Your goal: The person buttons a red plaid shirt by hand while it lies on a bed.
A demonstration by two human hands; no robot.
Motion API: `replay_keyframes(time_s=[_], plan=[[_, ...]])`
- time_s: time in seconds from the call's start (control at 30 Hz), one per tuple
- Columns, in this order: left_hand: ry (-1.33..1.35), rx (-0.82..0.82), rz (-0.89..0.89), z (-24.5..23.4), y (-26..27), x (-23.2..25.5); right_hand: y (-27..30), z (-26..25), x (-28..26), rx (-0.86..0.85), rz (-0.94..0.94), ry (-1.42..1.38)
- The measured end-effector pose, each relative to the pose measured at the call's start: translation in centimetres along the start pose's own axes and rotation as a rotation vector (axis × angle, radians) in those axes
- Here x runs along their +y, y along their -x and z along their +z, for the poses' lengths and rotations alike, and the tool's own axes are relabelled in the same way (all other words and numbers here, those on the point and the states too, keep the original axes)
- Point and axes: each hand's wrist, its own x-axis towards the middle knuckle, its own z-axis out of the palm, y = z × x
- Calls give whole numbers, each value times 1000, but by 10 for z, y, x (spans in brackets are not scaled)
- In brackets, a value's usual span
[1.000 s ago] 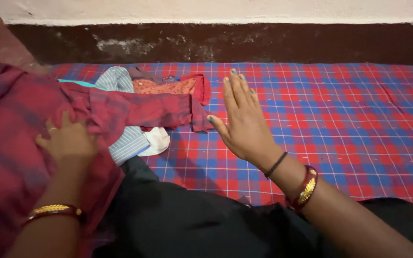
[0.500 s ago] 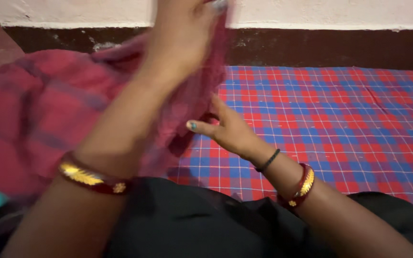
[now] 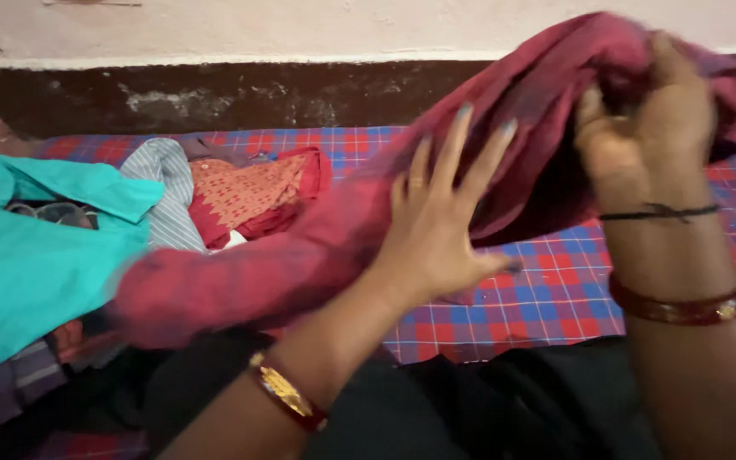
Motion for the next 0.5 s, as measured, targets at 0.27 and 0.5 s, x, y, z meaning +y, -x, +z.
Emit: replay_keyframes(time_s=[0.27,0.5], plan=[[413,36,-127,54,13,11,85,22,-58,-341,-82,87],[713,259,-258,60,-56,-2,101,31,-54,-302,-483,686]])
